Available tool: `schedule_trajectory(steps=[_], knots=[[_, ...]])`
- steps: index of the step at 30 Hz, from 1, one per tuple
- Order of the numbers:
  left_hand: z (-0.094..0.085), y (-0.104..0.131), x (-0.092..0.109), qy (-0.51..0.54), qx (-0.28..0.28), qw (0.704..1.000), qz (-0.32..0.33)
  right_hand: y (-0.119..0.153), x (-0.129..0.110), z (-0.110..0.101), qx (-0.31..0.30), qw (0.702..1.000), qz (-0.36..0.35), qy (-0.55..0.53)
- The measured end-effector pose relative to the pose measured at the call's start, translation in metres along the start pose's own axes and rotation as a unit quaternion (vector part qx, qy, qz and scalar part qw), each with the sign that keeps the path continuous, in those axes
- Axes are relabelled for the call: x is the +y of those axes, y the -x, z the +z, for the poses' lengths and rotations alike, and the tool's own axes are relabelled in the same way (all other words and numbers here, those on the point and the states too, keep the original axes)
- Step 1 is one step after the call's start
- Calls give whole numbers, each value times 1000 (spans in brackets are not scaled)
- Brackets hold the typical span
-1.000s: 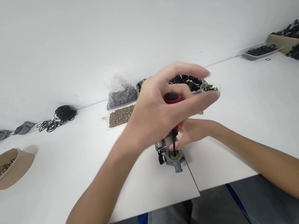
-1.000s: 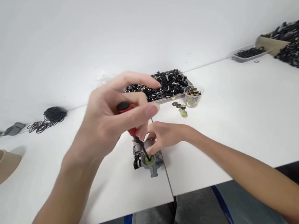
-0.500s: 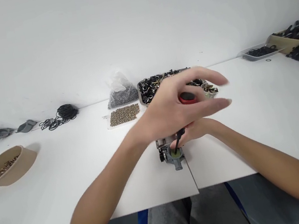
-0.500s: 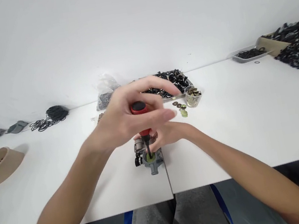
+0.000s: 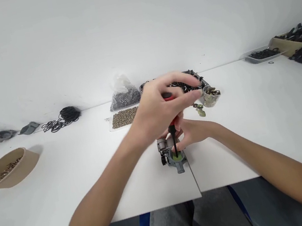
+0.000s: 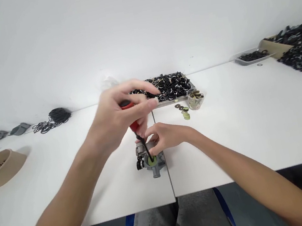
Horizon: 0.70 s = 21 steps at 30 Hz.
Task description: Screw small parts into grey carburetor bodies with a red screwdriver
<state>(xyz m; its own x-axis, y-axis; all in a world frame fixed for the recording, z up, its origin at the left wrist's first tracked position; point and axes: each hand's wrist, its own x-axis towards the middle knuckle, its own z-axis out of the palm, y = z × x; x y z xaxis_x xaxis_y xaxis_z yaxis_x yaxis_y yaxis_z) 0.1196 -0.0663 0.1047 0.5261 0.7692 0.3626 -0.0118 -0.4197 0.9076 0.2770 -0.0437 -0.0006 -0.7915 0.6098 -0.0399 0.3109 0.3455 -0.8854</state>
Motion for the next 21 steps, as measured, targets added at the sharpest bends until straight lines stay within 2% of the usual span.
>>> schedule_trajectory(steps=[2, 3, 4, 5, 7, 9, 11, 12, 13, 14, 15, 16, 17, 18, 19, 20, 21], knots=[[11, 12, 6, 12, 106, 994, 15, -1, 3, 0, -7, 1000, -20, -8], [13, 16, 5, 22, 136, 990, 32, -2, 4, 0, -11, 999, -29, -13], [11, 19, 3, 34, 127, 990, 46, -2, 5, 0, -13, 999, -36, -18], [7, 18, -2, 51, 85, 993, 56, -3, 4, 0, -13, 999, -38, -23], [-8, 11, -14, 87, -54, 992, 69, -2, 2, -1, -8, 999, -29, -24], [-21, -2, -23, 124, -184, 971, 83, -1, -3, -2, -5, 1000, -9, -18], [-24, -11, -21, 141, -253, 954, 81, 0, -8, -2, -1, 1000, 7, -5], [-21, -12, -16, 128, -249, 958, 67, 1, -10, -2, 4, 1000, 12, 2], [-14, -10, -10, 104, -214, 970, 50, 1, -10, -2, 11, 1000, 17, 8], [-6, -5, -2, 69, -149, 986, 38, 2, -10, -1, 18, 1000, 18, 13], [3, 2, 4, 32, -53, 997, 38, 2, -9, -1, 23, 999, 16, 16], [12, 9, 9, 8, 40, 998, 47, 1, -8, -1, 26, 999, 10, 17], [18, 16, 12, 0, 111, 992, 57, 1, -6, 0, 26, 1000, 0, 17], [22, 21, 11, 8, 157, 985, 70, 0, -5, 0, 22, 1000, -11, 17], [22, 24, 8, 28, 162, 983, 79, 0, -4, -1, 15, 1000, -20, 15], [19, 24, 3, 52, 121, 988, 83, -1, -3, -1, 7, 1000, -27, 12], [14, 21, -4, 74, 53, 992, 86, -1, -3, -2, -1, 999, -31, 8]])
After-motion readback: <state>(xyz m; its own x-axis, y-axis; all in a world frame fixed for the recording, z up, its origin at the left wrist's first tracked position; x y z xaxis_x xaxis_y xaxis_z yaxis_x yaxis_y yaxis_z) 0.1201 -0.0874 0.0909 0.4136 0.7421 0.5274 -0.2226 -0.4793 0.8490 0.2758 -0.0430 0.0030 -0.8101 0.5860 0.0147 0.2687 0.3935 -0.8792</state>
